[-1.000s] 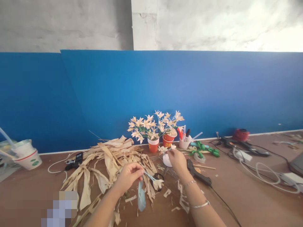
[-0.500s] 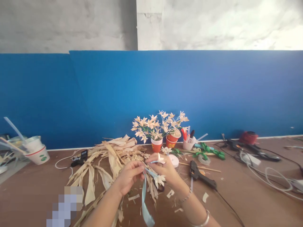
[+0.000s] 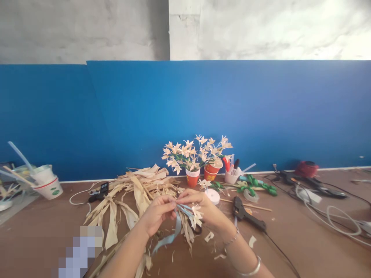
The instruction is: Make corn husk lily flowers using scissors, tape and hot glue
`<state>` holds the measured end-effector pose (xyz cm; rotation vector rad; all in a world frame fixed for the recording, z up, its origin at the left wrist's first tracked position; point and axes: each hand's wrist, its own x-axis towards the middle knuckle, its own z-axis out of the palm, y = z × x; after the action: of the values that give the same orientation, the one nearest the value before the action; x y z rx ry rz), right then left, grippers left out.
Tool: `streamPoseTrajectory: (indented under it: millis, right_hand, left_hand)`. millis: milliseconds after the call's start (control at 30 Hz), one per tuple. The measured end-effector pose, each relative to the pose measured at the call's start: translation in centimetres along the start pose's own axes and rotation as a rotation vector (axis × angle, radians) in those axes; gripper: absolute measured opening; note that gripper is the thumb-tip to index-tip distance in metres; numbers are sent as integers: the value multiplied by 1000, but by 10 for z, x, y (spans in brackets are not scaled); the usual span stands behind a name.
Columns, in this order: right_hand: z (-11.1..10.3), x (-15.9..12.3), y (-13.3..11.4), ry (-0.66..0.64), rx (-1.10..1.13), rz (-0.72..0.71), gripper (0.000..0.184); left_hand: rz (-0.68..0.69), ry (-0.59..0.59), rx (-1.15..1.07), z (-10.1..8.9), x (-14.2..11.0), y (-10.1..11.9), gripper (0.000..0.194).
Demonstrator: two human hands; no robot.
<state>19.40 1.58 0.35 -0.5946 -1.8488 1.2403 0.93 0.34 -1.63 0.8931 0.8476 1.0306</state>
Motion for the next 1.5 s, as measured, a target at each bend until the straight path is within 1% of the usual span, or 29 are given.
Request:
streamPoseTrajectory:
  millis: [67, 133, 267, 333, 400, 467, 533, 633, 800, 900, 1033, 1133, 1233, 1333, 1400, 1500]
  right_hand:
    - [-4, -1, 6, -44, 78, 47, 21]
    - [-9, -2, 11, -50, 125, 97, 20]
    - [-14, -4, 11, 93, 164, 193, 26]
    - [-13, -4, 6, 127, 92, 246, 27]
    - [-9, -3, 2, 134, -75, 297, 23]
    - [-4, -2, -1, 153, -242, 315, 15]
    - [1, -1, -2, 165, -353, 302, 13]
    - [4, -1, -1, 153, -429, 262, 16]
    - [4, 0, -3, 118, -536, 180, 18]
    - [8, -1, -6, 117, -697, 118, 18]
    - [23, 1, 0, 185, -1030, 25, 11]
    - [36, 3, 13, 255, -1166, -16, 7]
    - [42, 4, 22, 314, -1161, -72, 8]
    - [38, 3, 23, 340, -1062, -100, 11]
    - [34, 3, 20, 343, -968, -91, 12]
    - [29, 3, 13, 337, -805, -26, 12]
  left_hand:
    - [9, -10, 16, 0, -1, 0, 30]
    - [15, -22, 41, 1, -1, 0, 28]
    - [43, -1, 100, 1, -1, 1, 24]
    - [56, 34, 141, 1, 0, 1, 25]
    - [68, 62, 197, 2, 0, 1, 25]
    - [80, 78, 260, 2, 1, 0, 24]
    - [86, 84, 319, 3, 2, -1, 23]
    - [78, 76, 371, 5, 4, -1, 22]
    - [75, 92, 375, 6, 4, -2, 22]
    - [77, 110, 370, 6, 5, -4, 23]
    - [68, 182, 318, 2, 8, -8, 23]
    - [67, 225, 292, 0, 11, -10, 21]
    - [76, 243, 308, -4, 12, -10, 20]
    - [107, 193, 400, -7, 12, -6, 23]
    - [133, 138, 463, -9, 12, -2, 23]
    - [154, 100, 485, -10, 11, 3, 23]
